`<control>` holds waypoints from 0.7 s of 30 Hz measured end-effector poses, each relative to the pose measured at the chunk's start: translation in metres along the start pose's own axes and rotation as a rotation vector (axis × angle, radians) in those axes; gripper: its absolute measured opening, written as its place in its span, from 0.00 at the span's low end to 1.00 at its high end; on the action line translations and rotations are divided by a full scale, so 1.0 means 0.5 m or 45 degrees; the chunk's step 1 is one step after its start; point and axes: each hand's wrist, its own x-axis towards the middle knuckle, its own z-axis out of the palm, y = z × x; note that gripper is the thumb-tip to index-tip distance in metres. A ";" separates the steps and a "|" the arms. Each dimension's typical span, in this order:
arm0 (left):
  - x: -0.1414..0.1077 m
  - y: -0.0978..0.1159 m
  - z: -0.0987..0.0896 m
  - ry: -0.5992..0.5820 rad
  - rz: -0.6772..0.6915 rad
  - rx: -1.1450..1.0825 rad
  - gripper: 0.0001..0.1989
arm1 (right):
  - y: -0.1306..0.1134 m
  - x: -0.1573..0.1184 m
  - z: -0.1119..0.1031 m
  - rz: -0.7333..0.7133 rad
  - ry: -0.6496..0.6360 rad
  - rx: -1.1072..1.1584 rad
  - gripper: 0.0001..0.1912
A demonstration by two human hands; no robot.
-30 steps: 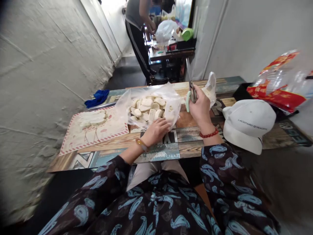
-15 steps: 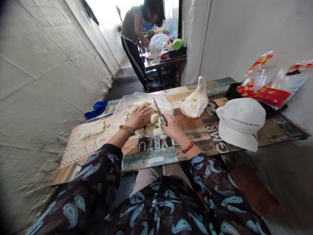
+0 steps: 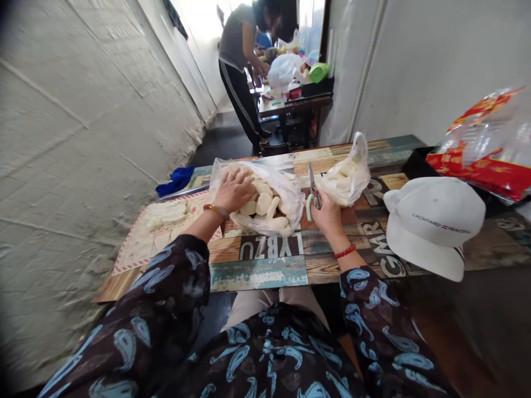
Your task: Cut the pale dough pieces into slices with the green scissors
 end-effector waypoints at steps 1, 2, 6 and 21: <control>-0.007 0.018 0.003 0.023 0.032 -0.030 0.27 | -0.006 -0.001 0.000 0.004 0.020 0.005 0.28; -0.012 0.035 0.008 0.036 0.051 -0.070 0.26 | -0.014 -0.002 0.001 -0.002 0.033 0.007 0.29; -0.009 0.091 0.034 0.056 0.109 -0.324 0.25 | -0.041 0.012 0.020 -0.039 0.033 -0.013 0.30; 0.073 0.185 0.064 -0.037 0.135 -0.936 0.13 | -0.032 0.087 -0.021 -0.046 0.423 0.013 0.23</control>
